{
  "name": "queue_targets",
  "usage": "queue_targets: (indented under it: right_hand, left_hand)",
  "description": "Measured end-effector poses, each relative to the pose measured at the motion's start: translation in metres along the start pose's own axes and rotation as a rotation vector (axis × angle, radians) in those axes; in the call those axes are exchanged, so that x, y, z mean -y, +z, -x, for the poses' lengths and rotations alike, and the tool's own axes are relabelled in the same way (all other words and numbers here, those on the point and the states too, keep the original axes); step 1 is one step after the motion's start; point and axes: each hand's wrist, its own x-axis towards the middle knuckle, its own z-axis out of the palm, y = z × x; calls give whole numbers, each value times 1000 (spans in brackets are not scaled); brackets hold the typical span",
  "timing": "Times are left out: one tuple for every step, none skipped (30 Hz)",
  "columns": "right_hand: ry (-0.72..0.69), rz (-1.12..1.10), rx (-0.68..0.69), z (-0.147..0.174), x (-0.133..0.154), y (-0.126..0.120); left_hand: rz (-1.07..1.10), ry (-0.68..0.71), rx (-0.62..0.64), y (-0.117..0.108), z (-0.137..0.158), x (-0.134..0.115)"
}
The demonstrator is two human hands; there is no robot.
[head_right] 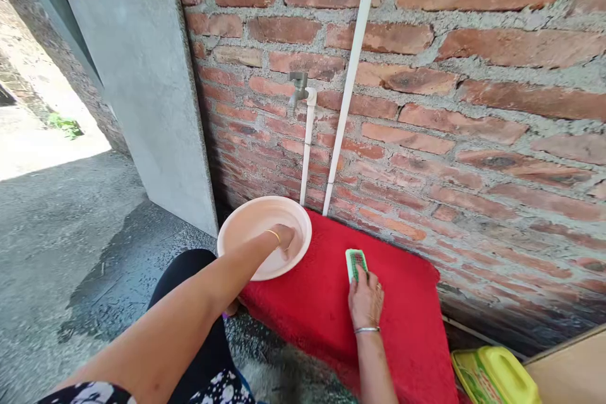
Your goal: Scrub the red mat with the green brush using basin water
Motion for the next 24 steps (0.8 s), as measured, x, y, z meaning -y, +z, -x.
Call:
queue_targets:
  right_hand:
    - [33,15,-7,3,-10,-3]
    - [59,26,-12,7,-19,-5]
    - [76,29,-14,13,-25,-6]
    - [85,22,-15,20,-28,-5]
    - [84,4,-15,27,-27,-4]
    - [73,-25,-15,34,-24,0]
    - [54,-61,-16,40,-17,4]
    - [24,-99,-15,46,-7,8]
    - [-12,-135,-15,49,5,13]
    - [-53,-163,-12,51,17,18]
    - [-95,-181,-9,51,30,22]
    - [-133,-185,-5,48,41,26]
    - [-163,-176,1,43,51,28]
    - [-181,-155,8,36,57,29]
    - [-185,-124,16,28,60,29]
    - [-175,-87,22,19,58,29]
    - [-152,-48,26,10,53,27]
    - [-118,-9,27,2,44,26]
    - [-79,23,28,-5,32,24]
    - [-33,50,26,-9,19,24]
    - [12,68,22,-11,4,24]
    - [57,77,12,-10,-10,25]
    - [110,82,-19,-7,-22,28]
    - [149,75,-58,-2,-31,30]
  left_hand:
    - [25,17,-20,3,1,4]
    - [55,27,-36,5,1,8]
    - [91,17,-56,9,2,11]
    - [123,19,-84,12,2,13]
    - [146,6,-111,15,3,14]
    - [161,-20,-135,17,4,14]
    - [173,-47,-145,19,5,13]
    - [184,-53,-168,20,6,11]
    - [192,-66,-168,21,7,8]
    - [196,-83,-160,21,8,5]
    - [200,-100,-152,21,9,3]
    - [205,-110,-143,21,9,1]
    - [211,-122,-142,21,9,0]
    - [220,-110,-148,21,8,-1]
    - [228,-105,-154,21,8,0]
    - [232,-96,-165,22,8,1]
    - [239,-82,-186,22,7,3]
    - [250,-74,-185,23,7,5]
    - [265,-47,-190,24,8,7]
    - [281,-23,-201,24,8,9]
    - [291,-14,-208,25,9,11]
    - [300,-6,-217,25,10,12]
    - [308,2,-224,24,11,13]
    - [314,7,-221,23,12,14]
